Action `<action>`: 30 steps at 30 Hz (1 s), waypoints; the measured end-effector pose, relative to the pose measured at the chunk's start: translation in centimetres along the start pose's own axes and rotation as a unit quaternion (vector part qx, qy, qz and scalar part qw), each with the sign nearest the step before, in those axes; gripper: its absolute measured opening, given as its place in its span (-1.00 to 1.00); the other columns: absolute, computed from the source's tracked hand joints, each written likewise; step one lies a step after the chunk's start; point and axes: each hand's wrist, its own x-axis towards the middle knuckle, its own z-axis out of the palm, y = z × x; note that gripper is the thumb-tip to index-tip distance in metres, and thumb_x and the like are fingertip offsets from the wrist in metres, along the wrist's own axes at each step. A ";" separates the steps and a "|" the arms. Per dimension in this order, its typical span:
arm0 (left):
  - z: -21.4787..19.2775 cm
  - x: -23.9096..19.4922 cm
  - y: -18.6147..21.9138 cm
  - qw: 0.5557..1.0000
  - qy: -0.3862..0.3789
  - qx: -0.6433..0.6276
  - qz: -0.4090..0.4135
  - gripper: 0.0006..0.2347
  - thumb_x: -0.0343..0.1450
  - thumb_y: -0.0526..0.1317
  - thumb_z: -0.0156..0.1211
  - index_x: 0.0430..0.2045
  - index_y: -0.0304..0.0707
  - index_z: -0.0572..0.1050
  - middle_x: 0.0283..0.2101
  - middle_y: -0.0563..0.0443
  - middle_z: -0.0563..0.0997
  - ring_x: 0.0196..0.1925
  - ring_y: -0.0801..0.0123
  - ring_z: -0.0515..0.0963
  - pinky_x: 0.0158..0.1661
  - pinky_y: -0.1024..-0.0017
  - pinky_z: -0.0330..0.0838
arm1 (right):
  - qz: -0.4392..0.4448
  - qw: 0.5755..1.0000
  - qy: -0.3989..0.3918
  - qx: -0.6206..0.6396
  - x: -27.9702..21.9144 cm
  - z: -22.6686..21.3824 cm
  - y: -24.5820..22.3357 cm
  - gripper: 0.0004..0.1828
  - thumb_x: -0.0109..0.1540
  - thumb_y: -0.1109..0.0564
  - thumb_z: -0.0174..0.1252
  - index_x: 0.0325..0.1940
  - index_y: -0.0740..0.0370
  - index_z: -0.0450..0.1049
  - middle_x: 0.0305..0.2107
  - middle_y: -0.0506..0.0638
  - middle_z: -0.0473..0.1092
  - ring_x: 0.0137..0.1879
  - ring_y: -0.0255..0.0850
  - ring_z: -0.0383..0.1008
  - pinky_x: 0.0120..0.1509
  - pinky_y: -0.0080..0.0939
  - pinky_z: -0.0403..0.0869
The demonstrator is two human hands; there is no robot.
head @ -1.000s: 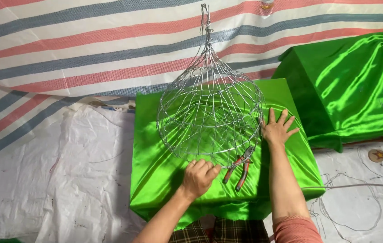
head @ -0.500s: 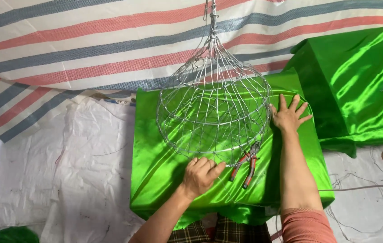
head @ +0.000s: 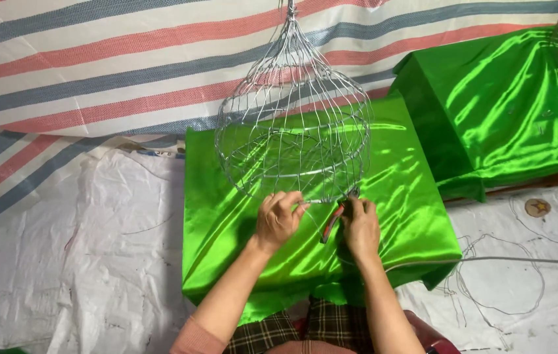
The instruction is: Assembling a wire mesh cage by bending and securing metal wires with pliers.
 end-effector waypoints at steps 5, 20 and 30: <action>0.5 -0.3 0.3 0.999 -0.004 0.008 -0.038 -0.64 0.38 -0.28 0.40 -0.11 -0.24 0.28 -0.31 -0.07 0.59 -0.32 0.09 0.58 -0.28 0.17 0.40 | 0.035 0.983 -0.039 0.176 -1.5 -1.3 -0.4 -0.71 0.23 0.12 0.25 0.03 0.20 0.54 -0.21 0.15 0.54 -0.15 0.00 0.59 -0.07 -0.09 0.54; 2.0 -2.3 2.6 0.987 -0.081 0.102 -0.092 -0.43 0.39 -0.20 0.34 0.33 -0.33 0.33 -0.39 -0.07 0.58 -0.35 0.18 0.54 -0.29 0.23 0.42 | 0.320 0.596 -0.283 0.680 -4.3 -5.4 -9.4 -0.76 0.41 0.04 -0.02 -0.03 0.23 0.45 -0.64 -0.07 0.40 -0.74 -0.42 0.05 -0.63 -0.36 0.08; 1.6 -6.7 4.0 0.965 -0.214 0.134 -0.075 -0.40 0.31 -0.30 0.18 0.31 -0.43 0.25 0.20 -0.28 0.50 0.27 0.01 0.43 0.13 0.12 0.36 | 0.419 0.509 -0.300 0.689 -9.5 -2.8 -6.7 -0.74 0.40 0.04 -0.04 0.09 0.16 0.41 -0.63 -0.11 0.36 -0.74 -0.42 0.02 -0.63 -0.38 0.07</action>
